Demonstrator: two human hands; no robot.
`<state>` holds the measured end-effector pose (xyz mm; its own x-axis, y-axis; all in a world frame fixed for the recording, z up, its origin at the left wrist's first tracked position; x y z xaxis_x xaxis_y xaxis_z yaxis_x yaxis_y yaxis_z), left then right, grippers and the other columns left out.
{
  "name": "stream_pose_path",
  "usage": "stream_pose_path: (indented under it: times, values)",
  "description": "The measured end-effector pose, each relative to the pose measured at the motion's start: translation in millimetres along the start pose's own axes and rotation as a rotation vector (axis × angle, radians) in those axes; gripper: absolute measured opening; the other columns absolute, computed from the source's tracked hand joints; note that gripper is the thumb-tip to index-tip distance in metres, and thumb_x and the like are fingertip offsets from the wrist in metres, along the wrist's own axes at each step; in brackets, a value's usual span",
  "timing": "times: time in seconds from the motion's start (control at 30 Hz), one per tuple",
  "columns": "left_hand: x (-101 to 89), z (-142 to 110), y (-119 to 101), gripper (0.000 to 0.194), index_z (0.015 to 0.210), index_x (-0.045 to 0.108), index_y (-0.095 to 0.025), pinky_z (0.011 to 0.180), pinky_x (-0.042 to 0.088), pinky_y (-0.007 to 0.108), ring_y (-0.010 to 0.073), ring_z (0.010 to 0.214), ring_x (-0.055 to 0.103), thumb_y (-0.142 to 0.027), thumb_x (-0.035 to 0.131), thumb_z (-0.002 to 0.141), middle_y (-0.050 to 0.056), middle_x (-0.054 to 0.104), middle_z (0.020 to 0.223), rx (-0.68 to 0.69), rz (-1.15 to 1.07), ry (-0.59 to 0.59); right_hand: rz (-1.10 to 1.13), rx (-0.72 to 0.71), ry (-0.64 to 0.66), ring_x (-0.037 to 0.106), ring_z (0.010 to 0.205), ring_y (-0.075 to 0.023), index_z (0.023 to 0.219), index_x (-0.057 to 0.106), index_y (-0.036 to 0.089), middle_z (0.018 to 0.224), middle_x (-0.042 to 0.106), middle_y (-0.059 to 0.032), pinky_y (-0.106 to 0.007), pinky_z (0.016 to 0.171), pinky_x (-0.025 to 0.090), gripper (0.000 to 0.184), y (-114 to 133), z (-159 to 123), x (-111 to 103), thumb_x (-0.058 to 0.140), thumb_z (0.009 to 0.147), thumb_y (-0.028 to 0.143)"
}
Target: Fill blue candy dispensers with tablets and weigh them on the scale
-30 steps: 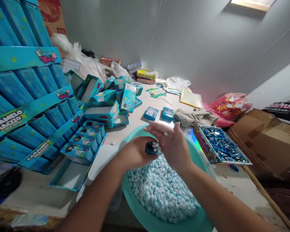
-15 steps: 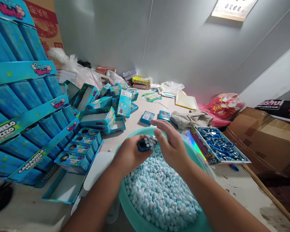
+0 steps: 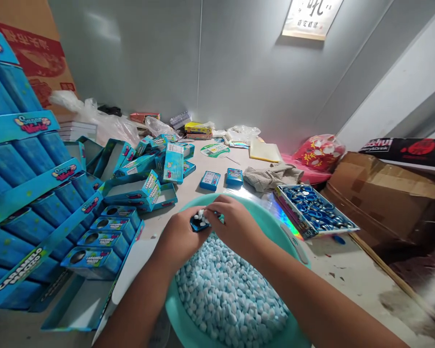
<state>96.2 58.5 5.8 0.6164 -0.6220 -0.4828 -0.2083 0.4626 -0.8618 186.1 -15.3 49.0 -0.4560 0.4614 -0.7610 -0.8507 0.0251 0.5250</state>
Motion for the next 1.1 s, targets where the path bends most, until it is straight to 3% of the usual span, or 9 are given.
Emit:
stream_pose_path:
  times: [0.2, 0.43, 0.73, 0.83, 0.93, 1.1]
  values:
    - [-0.5, -1.4, -1.9, 0.042, 0.122, 0.069, -0.023, 0.077, 0.051, 0.027, 0.0226, 0.095, 0.068, -0.029, 0.067, 0.080, 0.002, 0.074, 0.108, 0.042, -0.001, -0.006, 0.132, 0.006, 0.003, 0.057, 0.078, -0.0173, 0.092, 0.071, 0.018, 0.088, 0.062, -0.0016, -0.029, 0.065, 0.043, 0.013, 3.6, -1.5, 5.5, 0.067, 0.095, 0.007]
    - [1.3, -1.5, -6.6, 0.038, 0.119, 0.069, -0.021, 0.074, 0.050, 0.025, 0.0199, 0.088, 0.066, -0.027, 0.064, 0.081, 0.002, 0.073, 0.106, 0.049, -0.008, 0.021, 0.297, -0.019, -0.073, 0.059, 0.075, -0.0167, 0.087, 0.068, 0.021, 0.082, 0.066, 0.0019, -0.028, 0.065, 0.043, 0.015, 3.9, -1.9, 2.7, 0.068, 0.091, 0.007]
    - [-4.7, 0.3, -5.1, 0.035, 0.111, 0.070, -0.016, 0.077, 0.052, 0.025, 0.0218, 0.093, 0.066, -0.028, 0.067, 0.077, 0.002, 0.073, 0.101, 0.043, -0.076, -0.030, 0.507, -0.124, -0.004, 0.066, 0.084, -0.0180, 0.104, 0.069, 0.024, 0.091, 0.071, 0.0014, -0.028, 0.071, 0.048, 0.020, 18.7, -6.4, -1.0, 0.052, 0.096, 0.015]
    - [-2.2, 0.2, 2.7, 0.041, 0.115, 0.068, -0.018, 0.075, 0.053, 0.026, 0.0225, 0.093, 0.068, -0.031, 0.071, 0.076, 0.002, 0.073, 0.101, -0.026, -0.123, -0.029, 0.589, -0.114, -0.131, 0.066, 0.086, -0.0183, 0.104, 0.067, 0.023, 0.092, 0.070, 0.0001, -0.030, 0.075, 0.050, 0.021, 8.8, -5.2, -10.4, 0.048, 0.099, 0.020]
    - [-4.3, 0.1, 8.7, 0.052, 0.123, 0.066, -0.020, 0.080, 0.055, 0.029, 0.0237, 0.097, 0.070, -0.033, 0.075, 0.074, 0.005, 0.072, 0.110, -0.074, -0.111, -0.071, 0.517, -0.063, -0.278, 0.063, 0.090, -0.0193, 0.101, 0.067, 0.022, 0.095, 0.068, -0.0021, -0.032, 0.079, 0.049, 0.018, -4.2, -2.2, -17.4, 0.050, 0.096, 0.023]
    - [-13.8, -1.1, 4.6, 0.048, 0.119, 0.068, -0.018, 0.087, 0.056, 0.032, 0.0236, 0.099, 0.070, -0.031, 0.076, 0.073, 0.005, 0.074, 0.109, -0.023, -0.092, -0.168, 0.472, -0.061, -0.304, 0.061, 0.094, -0.0220, 0.104, 0.065, 0.022, 0.103, 0.066, -0.0053, -0.036, 0.082, 0.050, 0.021, -15.0, 6.3, -9.9, 0.049, 0.092, 0.029]
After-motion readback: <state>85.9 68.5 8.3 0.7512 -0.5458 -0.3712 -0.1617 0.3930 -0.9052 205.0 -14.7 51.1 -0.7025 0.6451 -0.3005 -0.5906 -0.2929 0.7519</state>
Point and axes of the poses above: each hand's wrist, its own z-axis towards the middle knuckle, its own x-axis out of the palm, y = z × x, the point moved 8 cm from there along z, towards the middle knuckle
